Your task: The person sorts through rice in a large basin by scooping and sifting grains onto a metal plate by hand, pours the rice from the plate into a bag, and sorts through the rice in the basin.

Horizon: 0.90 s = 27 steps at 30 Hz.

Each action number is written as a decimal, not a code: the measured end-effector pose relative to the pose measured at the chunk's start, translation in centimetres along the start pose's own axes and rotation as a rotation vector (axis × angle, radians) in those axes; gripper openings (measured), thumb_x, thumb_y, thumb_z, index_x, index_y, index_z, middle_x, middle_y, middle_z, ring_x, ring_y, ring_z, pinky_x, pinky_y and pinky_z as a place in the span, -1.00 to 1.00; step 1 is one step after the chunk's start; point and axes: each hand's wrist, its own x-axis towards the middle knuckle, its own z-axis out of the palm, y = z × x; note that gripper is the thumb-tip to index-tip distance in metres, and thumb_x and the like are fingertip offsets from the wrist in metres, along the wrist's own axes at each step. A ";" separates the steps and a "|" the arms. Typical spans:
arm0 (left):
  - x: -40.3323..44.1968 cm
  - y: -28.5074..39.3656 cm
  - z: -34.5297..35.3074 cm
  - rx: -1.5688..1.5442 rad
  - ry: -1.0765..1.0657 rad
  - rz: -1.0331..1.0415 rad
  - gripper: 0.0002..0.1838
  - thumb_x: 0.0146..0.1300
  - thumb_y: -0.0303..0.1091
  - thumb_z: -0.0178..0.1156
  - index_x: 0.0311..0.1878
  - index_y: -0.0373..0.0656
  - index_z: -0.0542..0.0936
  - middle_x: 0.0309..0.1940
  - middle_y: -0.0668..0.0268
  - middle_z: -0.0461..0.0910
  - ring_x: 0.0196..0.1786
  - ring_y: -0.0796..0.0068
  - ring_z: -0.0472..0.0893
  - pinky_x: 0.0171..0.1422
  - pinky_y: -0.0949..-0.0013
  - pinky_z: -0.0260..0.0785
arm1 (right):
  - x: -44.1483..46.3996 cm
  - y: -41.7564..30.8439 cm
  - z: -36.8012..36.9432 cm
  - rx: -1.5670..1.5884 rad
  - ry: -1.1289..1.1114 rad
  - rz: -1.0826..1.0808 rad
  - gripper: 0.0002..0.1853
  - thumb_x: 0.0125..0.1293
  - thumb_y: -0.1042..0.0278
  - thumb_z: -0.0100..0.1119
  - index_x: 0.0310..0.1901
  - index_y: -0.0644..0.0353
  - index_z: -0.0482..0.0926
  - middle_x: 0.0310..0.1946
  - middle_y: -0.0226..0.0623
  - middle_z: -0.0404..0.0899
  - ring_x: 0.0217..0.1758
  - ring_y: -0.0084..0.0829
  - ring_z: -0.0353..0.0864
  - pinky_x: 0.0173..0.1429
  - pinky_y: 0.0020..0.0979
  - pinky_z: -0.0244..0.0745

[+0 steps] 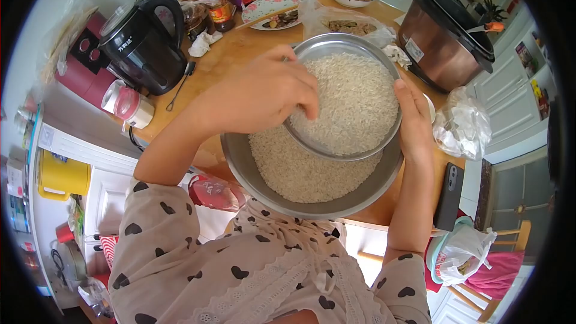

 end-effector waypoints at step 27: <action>2.6 -0.8 2.3 0.164 0.435 0.005 -0.67 -0.02 -0.70 0.01 -0.22 -0.14 0.60 -0.17 0.32 0.60 0.03 0.29 0.52 0.27 0.25 0.21 | -0.4 -0.8 0.4 -0.022 -0.034 -0.046 -0.48 0.48 0.06 -0.01 0.23 0.36 0.45 0.11 -0.21 0.56 0.20 -0.45 0.44 0.33 -0.47 0.20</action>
